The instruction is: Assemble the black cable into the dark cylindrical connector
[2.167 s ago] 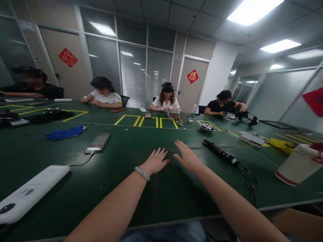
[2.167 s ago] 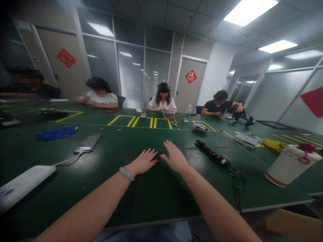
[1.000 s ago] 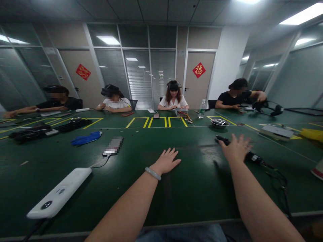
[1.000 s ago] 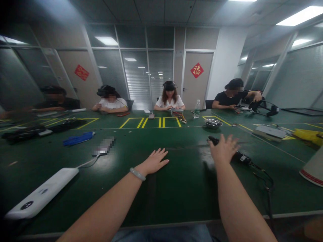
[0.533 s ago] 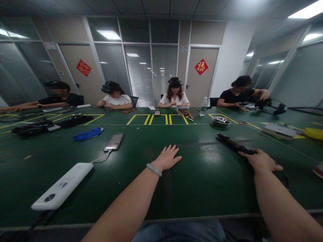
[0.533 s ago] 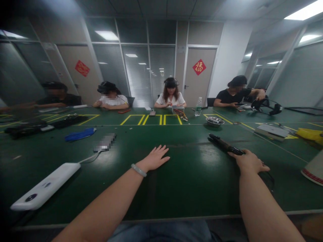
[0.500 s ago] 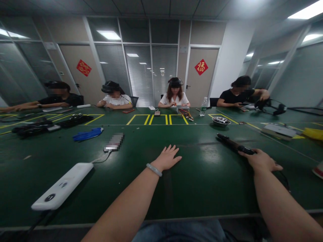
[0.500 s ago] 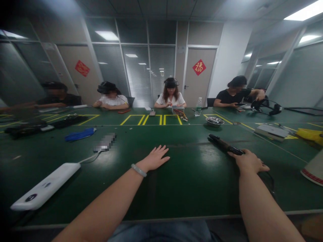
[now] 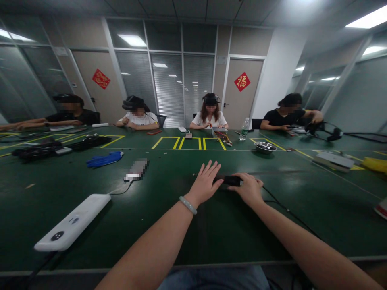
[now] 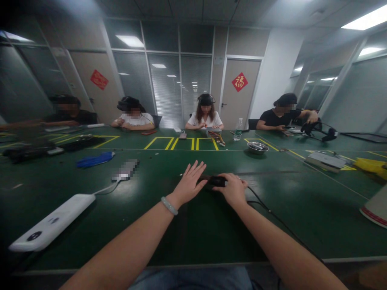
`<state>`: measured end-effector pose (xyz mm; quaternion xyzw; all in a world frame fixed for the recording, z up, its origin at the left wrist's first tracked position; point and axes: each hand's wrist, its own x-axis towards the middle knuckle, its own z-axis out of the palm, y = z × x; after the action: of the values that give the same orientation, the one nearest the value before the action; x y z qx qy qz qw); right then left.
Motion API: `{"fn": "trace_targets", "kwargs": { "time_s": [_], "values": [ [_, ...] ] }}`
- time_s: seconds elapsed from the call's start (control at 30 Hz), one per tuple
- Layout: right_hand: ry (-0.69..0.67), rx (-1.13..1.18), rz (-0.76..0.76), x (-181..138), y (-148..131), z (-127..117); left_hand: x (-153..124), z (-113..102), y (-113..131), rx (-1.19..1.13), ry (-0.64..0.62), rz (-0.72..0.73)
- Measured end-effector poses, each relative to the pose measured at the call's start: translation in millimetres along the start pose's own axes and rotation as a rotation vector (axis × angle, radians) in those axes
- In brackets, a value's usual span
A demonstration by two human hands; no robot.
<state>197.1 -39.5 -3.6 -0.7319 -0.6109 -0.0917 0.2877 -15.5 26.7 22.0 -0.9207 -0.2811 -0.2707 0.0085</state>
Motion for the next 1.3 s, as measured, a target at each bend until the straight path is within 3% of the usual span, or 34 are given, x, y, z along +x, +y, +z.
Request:
{"fn": "trace_targets", "kwargs": {
  "time_s": [0.1, 0.23, 0.33, 0.43, 0.53, 0.63, 0.73, 0.87, 0.93, 1.03, 1.17, 1.3],
  "values": [
    [-0.049, 0.070, -0.097, -11, -44, 20, -1, -1, 4, -0.008, -0.040, 0.052],
    [-0.160, 0.123, -0.062, -15, -65, 35, -3, 2, 3, -0.044, -0.171, 0.006],
    [-0.291, 0.158, -0.086, -12, -58, 30, -4, 1, 1, -0.061, -0.214, -0.007],
    [-0.356, 0.087, -0.122, -11, -37, 10, -6, 0, 0, -0.068, -0.206, 0.049],
    [-0.430, -0.079, -0.025, -17, -6, -21, -6, 1, 0, -0.050, -0.227, 0.061],
    [-0.598, -0.212, 0.129, -25, 19, -53, -5, 6, 5, -0.031, -0.246, 0.066],
    [-0.766, -0.116, 0.162, -32, 22, -71, -2, 13, 14, -0.022, -0.237, 0.073],
    [-0.975, 0.146, 0.216, -32, -6, -65, 3, 14, 22, -0.012, -0.236, 0.062],
    [-0.999, 0.106, 0.204, -27, -21, -58, 3, 10, 21, -0.006, -0.242, 0.049],
    [-1.031, -0.004, 0.059, -12, -35, -52, 2, 2, 13, 0.018, -0.258, 0.017],
    [-1.144, 0.215, -0.121, 9, -31, -48, -3, -3, 1, 0.046, -0.265, -0.006],
    [-1.097, 0.445, -0.087, 18, -12, -32, -2, 1, 2, 0.055, -0.232, 0.008]
  ]
}}
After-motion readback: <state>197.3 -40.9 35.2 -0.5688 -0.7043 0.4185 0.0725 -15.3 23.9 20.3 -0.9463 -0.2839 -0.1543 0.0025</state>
